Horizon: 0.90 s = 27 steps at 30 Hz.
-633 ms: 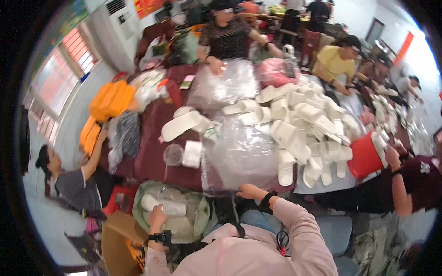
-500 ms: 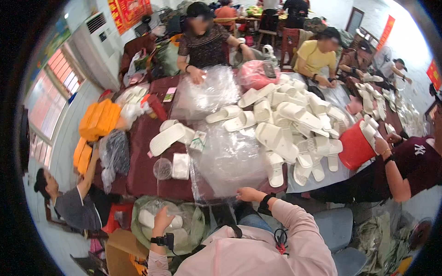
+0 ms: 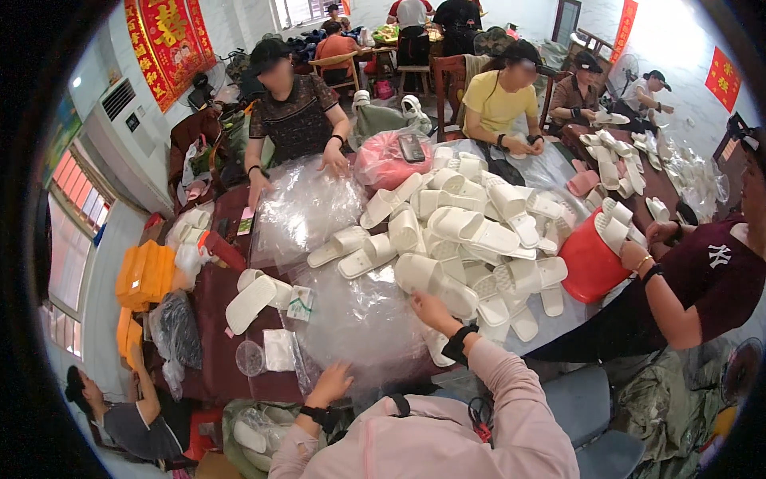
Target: The recorder is packing white slippers into plastic bags and larger sacks in a shoe manufacturing facility.
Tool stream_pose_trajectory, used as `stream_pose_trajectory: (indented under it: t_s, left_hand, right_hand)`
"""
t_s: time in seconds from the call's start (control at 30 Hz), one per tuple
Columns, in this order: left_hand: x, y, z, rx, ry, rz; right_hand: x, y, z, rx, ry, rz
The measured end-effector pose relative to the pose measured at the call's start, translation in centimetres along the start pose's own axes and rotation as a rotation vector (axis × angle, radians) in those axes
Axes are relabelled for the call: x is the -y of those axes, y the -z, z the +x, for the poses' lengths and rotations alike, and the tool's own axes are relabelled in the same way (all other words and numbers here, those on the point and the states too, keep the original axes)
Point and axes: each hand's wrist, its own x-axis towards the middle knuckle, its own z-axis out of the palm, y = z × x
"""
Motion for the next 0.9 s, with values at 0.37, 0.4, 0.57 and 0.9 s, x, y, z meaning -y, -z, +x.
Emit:
stream_pose_trajectory:
  t_s: [0.37,0.4,0.57,0.9]
  left_hand:
    - [0.2,-6.3,6.6,0.168,0.021,0.181]
    - [-0.2,-6.0,6.8,0.173,0.044,0.172]
    - [-0.3,-6.1,5.7,0.169,0.035,0.241]
    - [-1.9,-4.4,5.9,0.175,0.039,0.27]
  right_hand:
    - [-4.8,12.1,8.0,-0.305,0.069,-0.577]
    - [-5.4,12.6,8.4,-0.221,0.152,-0.525]
    - [-5.8,9.0,7.2,-0.01,0.48,-0.638]
    - [-2.4,2.3,6.4,-0.219,0.424,-0.634]
